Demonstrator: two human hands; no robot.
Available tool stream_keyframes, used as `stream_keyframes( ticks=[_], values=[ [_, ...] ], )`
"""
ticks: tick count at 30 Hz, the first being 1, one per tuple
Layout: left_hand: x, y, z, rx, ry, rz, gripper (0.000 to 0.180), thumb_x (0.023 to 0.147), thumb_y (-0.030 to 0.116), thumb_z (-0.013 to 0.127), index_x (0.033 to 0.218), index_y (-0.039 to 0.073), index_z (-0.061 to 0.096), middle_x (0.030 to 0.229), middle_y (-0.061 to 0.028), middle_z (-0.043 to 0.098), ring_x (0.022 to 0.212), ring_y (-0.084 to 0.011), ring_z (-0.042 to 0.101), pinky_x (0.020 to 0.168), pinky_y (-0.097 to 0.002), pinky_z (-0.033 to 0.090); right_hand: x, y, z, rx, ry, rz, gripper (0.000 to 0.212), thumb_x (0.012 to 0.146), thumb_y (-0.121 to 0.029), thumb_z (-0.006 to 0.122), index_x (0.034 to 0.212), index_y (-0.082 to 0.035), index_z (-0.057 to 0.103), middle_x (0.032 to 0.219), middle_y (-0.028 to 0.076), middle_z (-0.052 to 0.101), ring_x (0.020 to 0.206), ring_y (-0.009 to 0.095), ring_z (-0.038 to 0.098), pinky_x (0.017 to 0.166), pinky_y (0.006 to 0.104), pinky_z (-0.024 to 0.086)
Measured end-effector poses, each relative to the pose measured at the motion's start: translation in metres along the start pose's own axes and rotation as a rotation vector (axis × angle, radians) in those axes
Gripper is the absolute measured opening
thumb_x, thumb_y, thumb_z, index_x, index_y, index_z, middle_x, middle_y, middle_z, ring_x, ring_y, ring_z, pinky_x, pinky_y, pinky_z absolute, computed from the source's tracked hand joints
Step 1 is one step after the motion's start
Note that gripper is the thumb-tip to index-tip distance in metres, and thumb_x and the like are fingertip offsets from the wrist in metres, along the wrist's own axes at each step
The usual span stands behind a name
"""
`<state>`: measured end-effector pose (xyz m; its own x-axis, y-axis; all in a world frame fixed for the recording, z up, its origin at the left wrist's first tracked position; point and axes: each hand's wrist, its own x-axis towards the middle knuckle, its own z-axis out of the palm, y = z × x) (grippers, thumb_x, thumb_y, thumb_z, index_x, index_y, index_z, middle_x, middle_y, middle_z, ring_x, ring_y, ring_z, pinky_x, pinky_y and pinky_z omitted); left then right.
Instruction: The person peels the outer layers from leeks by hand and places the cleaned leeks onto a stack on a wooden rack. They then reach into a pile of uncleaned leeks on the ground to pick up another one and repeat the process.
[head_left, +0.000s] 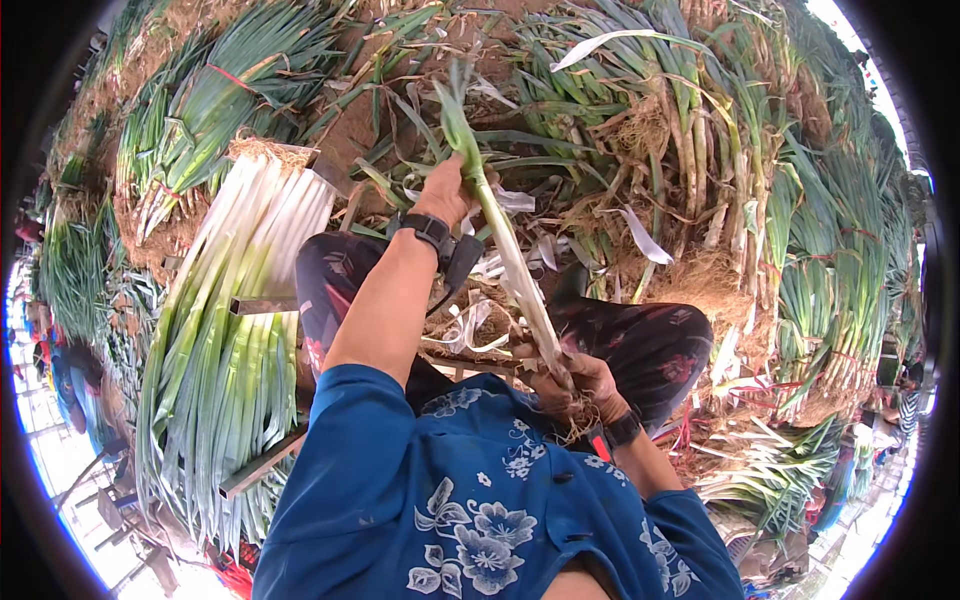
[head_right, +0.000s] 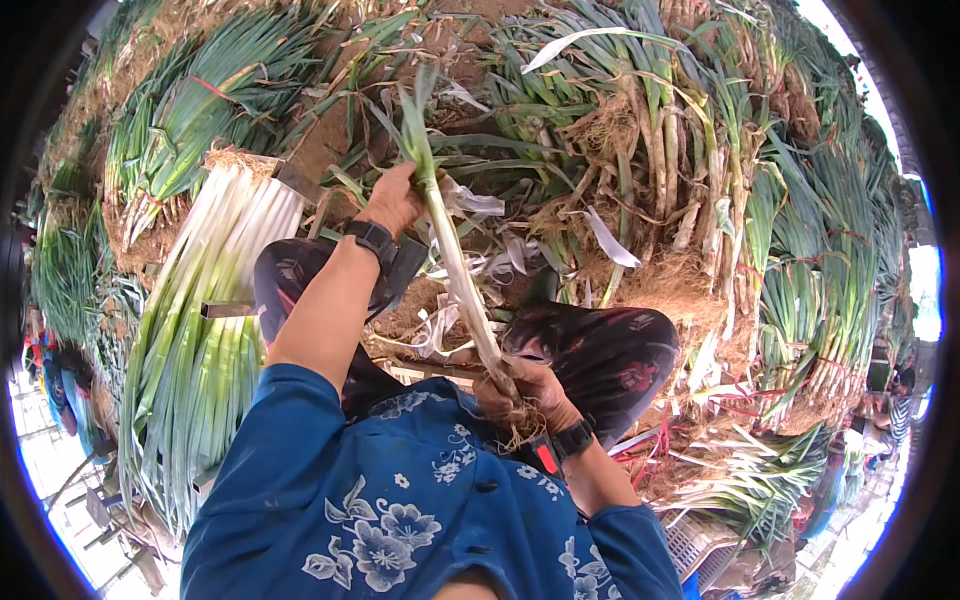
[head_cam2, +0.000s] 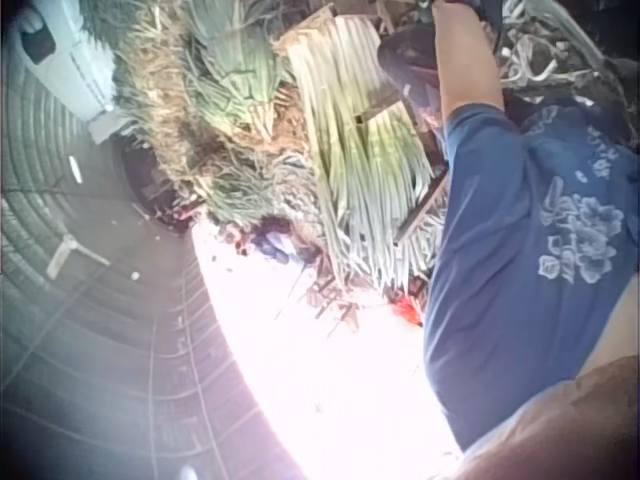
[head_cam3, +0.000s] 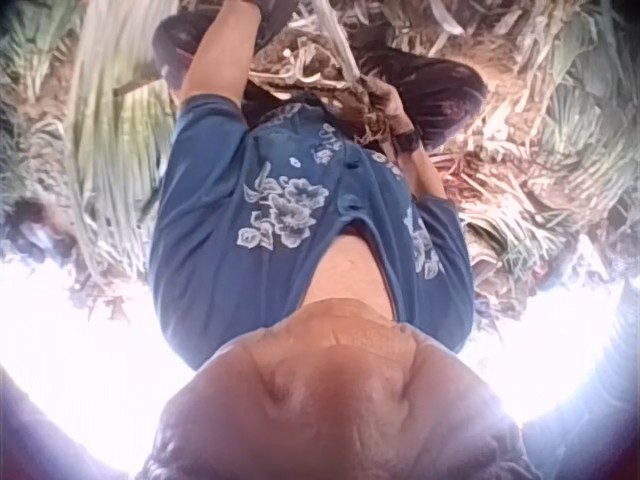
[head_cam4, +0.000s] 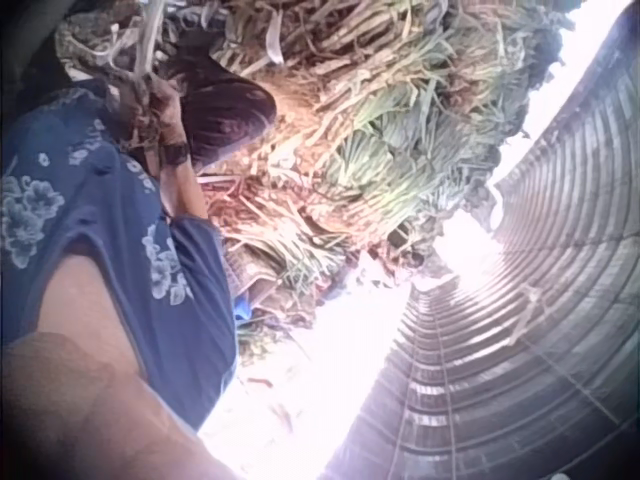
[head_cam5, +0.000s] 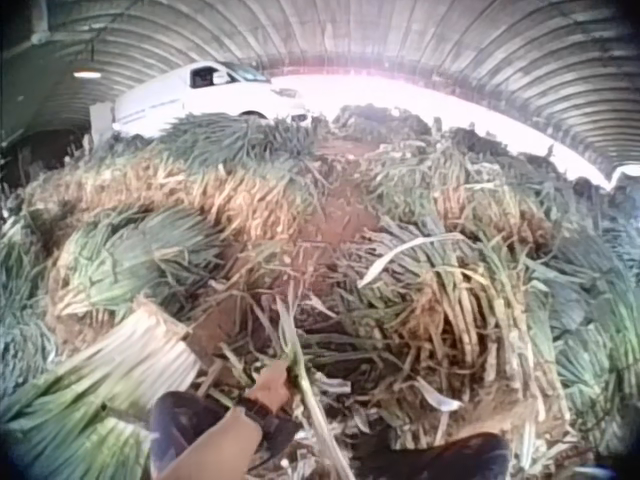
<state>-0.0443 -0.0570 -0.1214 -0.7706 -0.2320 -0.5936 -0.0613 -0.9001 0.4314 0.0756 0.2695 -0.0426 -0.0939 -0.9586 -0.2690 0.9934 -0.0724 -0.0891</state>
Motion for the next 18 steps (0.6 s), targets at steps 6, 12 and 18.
stream_keyframes(
  ticks=[6, 12, 18],
  values=[
    [-0.038, 0.033, 0.008, 0.188, -0.120, 0.050, 0.024, 0.090, 0.014, 0.050, 0.109, -0.001, 0.055, 0.095, -0.0160, 0.062, 0.085, -0.0327, 0.062, 0.078, -0.0476, 0.053, 0.017, -0.008, 0.019, -0.405, 0.465, -0.086, 0.049, 0.092, -0.032, 0.048, 0.129, 0.000, 0.045, 0.070, 0.004, 0.048, 0.060, 0.010, 0.046, 0.049, 0.0214, 0.037],
    [-0.060, 0.048, 0.022, 0.296, -0.120, 0.078, 0.025, 0.086, 0.010, 0.053, 0.108, -0.002, 0.057, 0.098, -0.0148, 0.062, 0.092, -0.0295, 0.061, 0.087, -0.0468, 0.051, 0.051, -0.025, 0.027, -0.594, 0.394, -0.225, 0.041, 0.091, -0.031, 0.052, 0.121, -0.003, 0.053, 0.071, 0.003, 0.051, 0.054, 0.007, 0.043, 0.045, 0.0194, 0.034],
    [-0.078, 0.057, 0.041, 0.197, -0.230, 0.112, 0.024, 0.085, 0.014, 0.056, 0.104, 0.001, 0.057, 0.099, -0.0118, 0.060, 0.092, -0.0259, 0.060, 0.084, -0.0431, 0.053, 0.059, -0.027, 0.021, -0.888, 0.492, -0.337, 0.031, 0.093, -0.022, 0.054, 0.115, -0.002, 0.053, 0.071, -0.004, 0.048, 0.055, 0.003, 0.041, 0.046, 0.0184, 0.032]
  ],
)
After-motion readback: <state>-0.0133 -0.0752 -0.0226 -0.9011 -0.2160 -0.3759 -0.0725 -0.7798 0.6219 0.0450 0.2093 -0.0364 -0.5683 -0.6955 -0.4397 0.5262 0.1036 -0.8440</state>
